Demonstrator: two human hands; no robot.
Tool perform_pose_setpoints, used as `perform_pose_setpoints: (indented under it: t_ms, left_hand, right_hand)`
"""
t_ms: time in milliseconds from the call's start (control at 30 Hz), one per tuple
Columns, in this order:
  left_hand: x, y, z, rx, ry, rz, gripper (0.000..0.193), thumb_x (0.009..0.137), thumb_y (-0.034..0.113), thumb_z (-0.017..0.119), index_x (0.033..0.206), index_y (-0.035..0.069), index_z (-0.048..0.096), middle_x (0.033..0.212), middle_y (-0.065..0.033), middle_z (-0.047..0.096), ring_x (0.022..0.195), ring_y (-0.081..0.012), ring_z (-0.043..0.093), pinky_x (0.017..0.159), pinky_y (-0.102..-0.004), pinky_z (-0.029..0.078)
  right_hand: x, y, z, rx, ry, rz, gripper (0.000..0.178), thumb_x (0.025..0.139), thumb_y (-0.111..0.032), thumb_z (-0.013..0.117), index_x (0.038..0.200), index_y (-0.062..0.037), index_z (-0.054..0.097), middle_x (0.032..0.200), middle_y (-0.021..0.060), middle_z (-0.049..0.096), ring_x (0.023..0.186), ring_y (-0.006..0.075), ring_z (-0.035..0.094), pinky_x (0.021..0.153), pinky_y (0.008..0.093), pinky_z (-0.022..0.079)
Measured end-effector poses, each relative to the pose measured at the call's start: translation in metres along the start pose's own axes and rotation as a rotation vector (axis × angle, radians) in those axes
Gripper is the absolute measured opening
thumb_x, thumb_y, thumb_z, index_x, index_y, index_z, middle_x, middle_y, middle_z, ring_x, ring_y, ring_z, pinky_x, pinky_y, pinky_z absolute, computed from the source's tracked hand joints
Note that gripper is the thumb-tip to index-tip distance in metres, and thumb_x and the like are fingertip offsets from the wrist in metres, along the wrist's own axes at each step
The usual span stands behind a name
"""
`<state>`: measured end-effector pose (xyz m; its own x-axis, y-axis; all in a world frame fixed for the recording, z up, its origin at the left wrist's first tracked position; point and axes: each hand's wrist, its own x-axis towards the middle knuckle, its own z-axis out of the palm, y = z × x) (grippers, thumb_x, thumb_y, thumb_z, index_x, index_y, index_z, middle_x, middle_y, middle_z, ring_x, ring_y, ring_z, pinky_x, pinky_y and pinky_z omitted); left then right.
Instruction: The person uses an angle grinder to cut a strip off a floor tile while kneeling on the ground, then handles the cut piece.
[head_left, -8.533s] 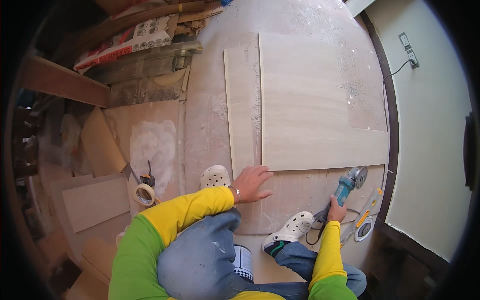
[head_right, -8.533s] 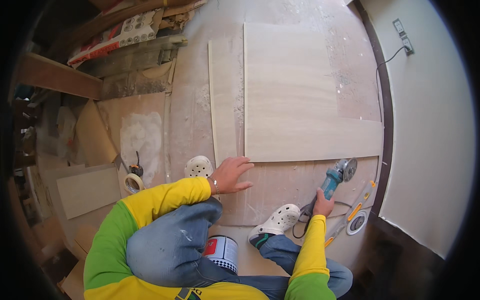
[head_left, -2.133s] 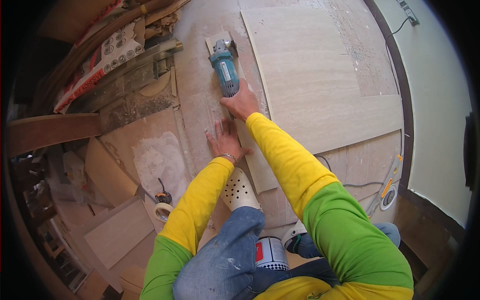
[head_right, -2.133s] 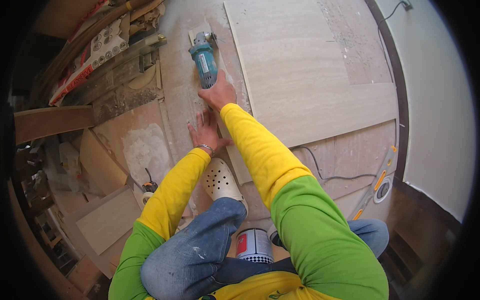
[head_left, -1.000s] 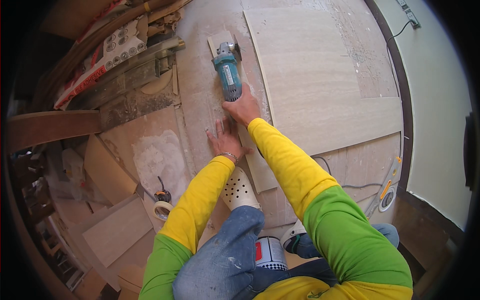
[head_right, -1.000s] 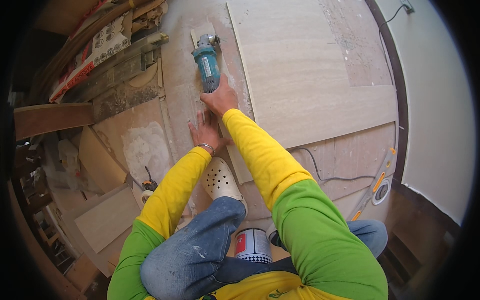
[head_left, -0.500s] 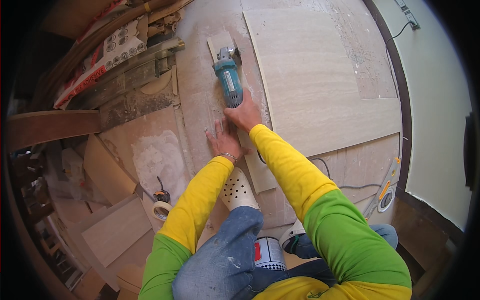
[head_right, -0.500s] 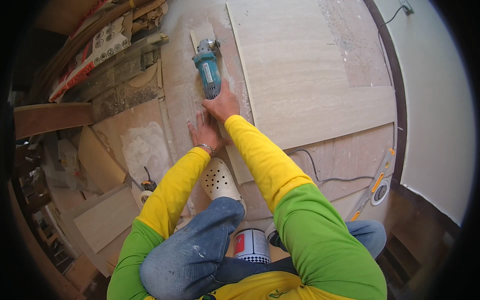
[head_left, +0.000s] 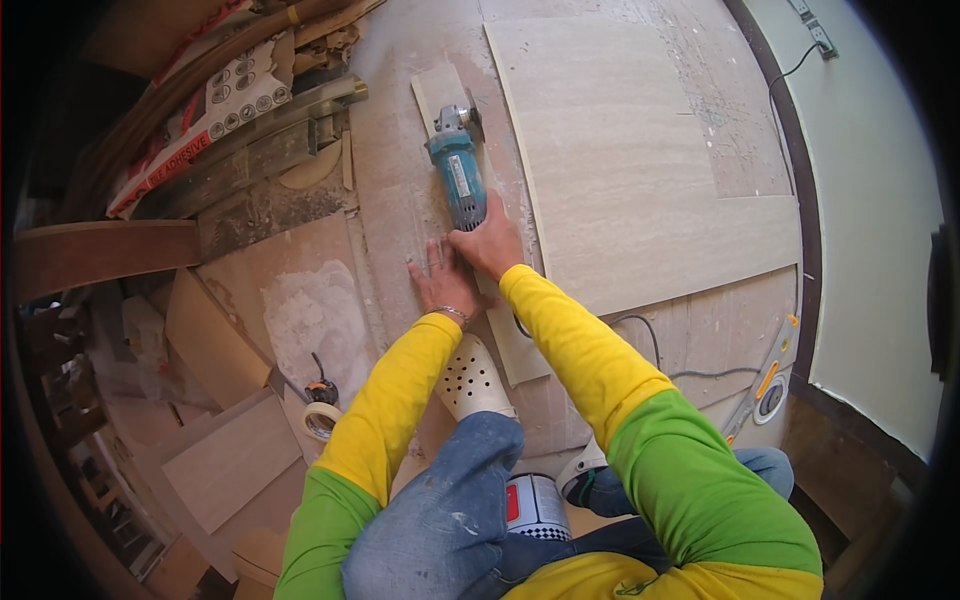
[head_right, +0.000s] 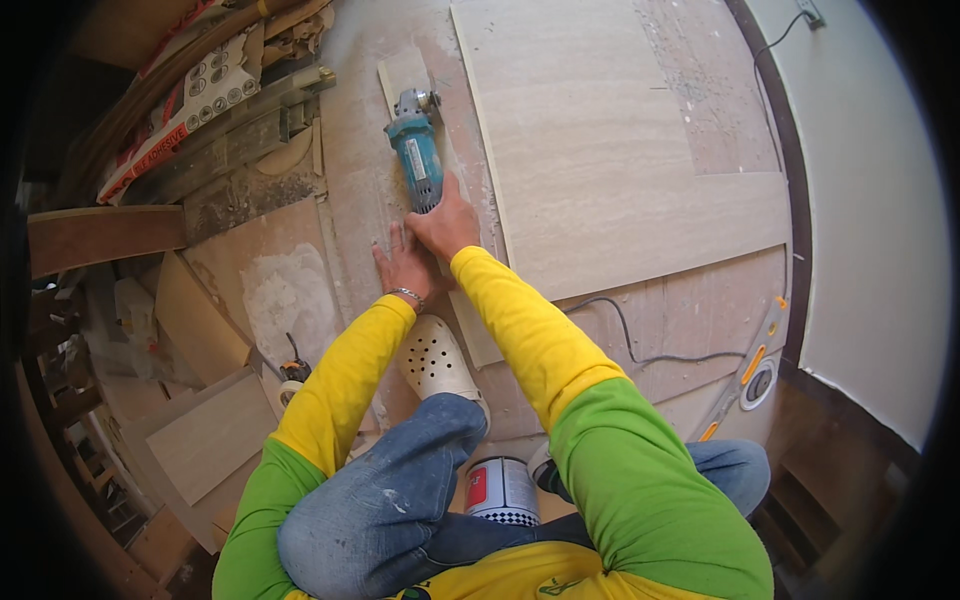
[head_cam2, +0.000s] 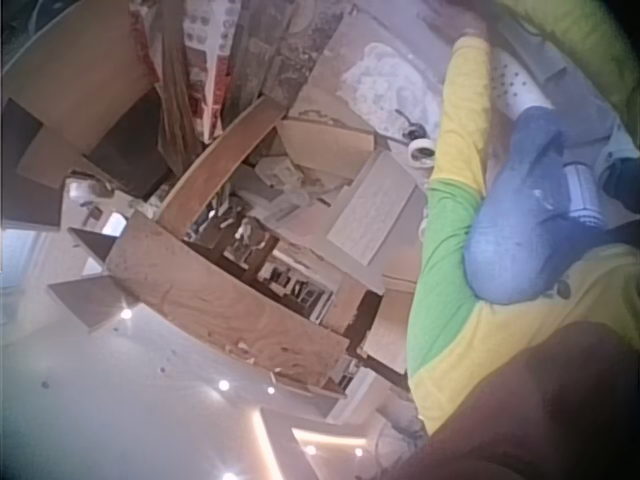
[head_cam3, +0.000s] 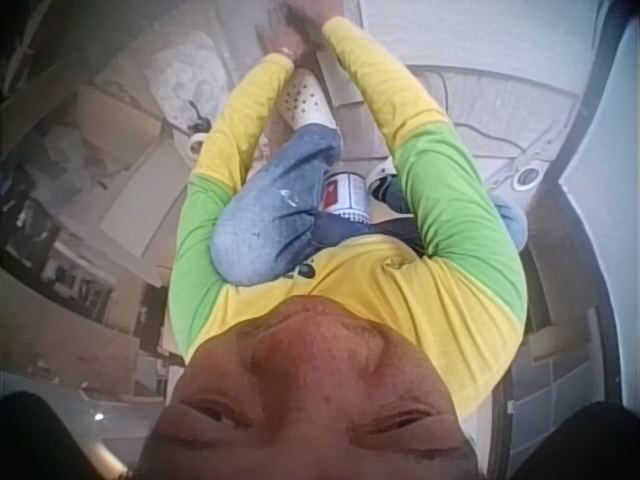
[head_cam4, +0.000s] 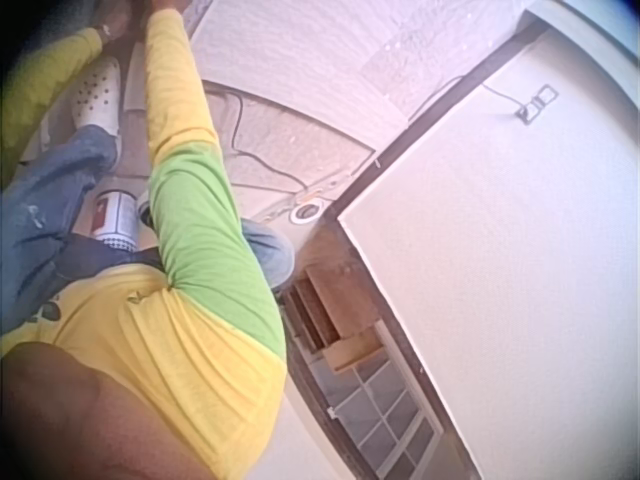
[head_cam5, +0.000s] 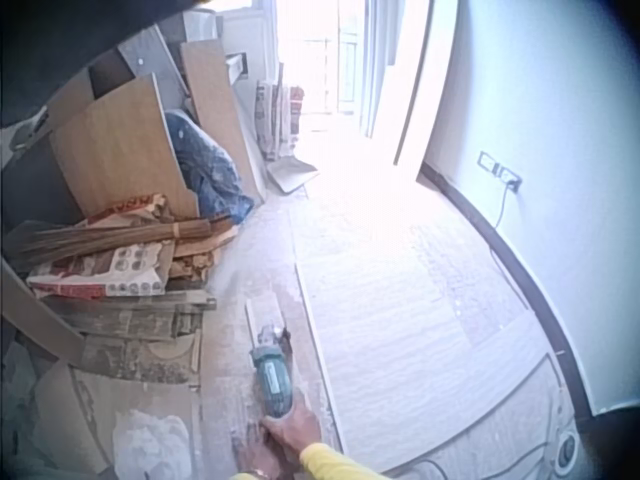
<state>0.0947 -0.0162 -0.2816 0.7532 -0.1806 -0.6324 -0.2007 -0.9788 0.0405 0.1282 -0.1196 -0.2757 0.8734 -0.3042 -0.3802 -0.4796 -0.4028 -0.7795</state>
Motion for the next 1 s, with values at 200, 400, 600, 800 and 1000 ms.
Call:
perform_pose_setpoints:
  t_ms: [200,400,600,800,1000]
  left_hand:
    - [0.001,-0.003,0.005,-0.025,0.028,-0.007,0.125,0.065,0.066,0.081,0.16,0.017,0.017,0.167,-0.0055,0.014,0.155,-0.0308,0.006,0.118,-0.0668,0.011]
    - [0.005,-0.007,0.013,-0.075,0.058,0.014,0.126,0.063,0.066,0.081,0.16,0.019,0.018,0.168,-0.0068,0.009,0.155,-0.031,0.003,0.119,-0.0673,0.007]
    - [0.007,-0.009,0.016,-0.07,0.073,0.019,0.122,0.062,0.066,0.081,0.159,0.018,0.025,0.168,-0.0071,0.008,0.155,-0.0315,0.003,0.119,-0.0678,0.006]
    - [0.008,-0.011,0.019,-0.086,0.078,0.017,0.12,0.061,0.064,0.083,0.158,0.02,0.027,0.168,-0.0067,0.008,0.155,-0.031,0.003,0.118,-0.068,0.006]
    - [0.012,-0.012,0.025,-0.058,0.105,0.009,0.087,0.082,0.046,0.073,0.155,0.022,0.033,0.169,-0.004,0.007,0.156,-0.0279,0.003,0.119,-0.067,0.007]
  right_hand:
    - [-0.009,0.002,-0.001,-0.019,0.007,0.014,0.085,0.07,-0.03,0.076,0.142,-0.0034,0.038,0.114,0.0324,0.065,0.106,0.049,0.063,0.092,0.0498,0.052]
    - [-0.01,0.005,-0.002,-0.016,-0.005,0.005,0.085,0.07,-0.03,0.076,0.142,-0.0036,0.039,0.112,0.0324,0.065,0.105,0.0491,0.063,0.091,0.05,0.052]
    - [-0.013,0.008,-0.005,-0.042,-0.023,-0.007,0.089,0.07,-0.032,0.076,0.145,-0.0038,0.036,0.11,0.0335,0.065,0.104,0.0505,0.063,0.091,0.0516,0.052]
    - [-0.017,0.011,-0.005,-0.028,-0.005,-0.012,0.088,0.07,-0.032,0.076,0.144,-0.0039,0.036,0.11,0.0334,0.065,0.103,0.0506,0.063,0.091,0.052,0.052]
    - [-0.024,0.016,-0.007,-0.018,-0.023,-0.027,0.088,0.07,-0.03,0.075,0.144,-0.0042,0.036,0.109,0.0337,0.065,0.103,0.0504,0.063,0.09,0.0521,0.052]
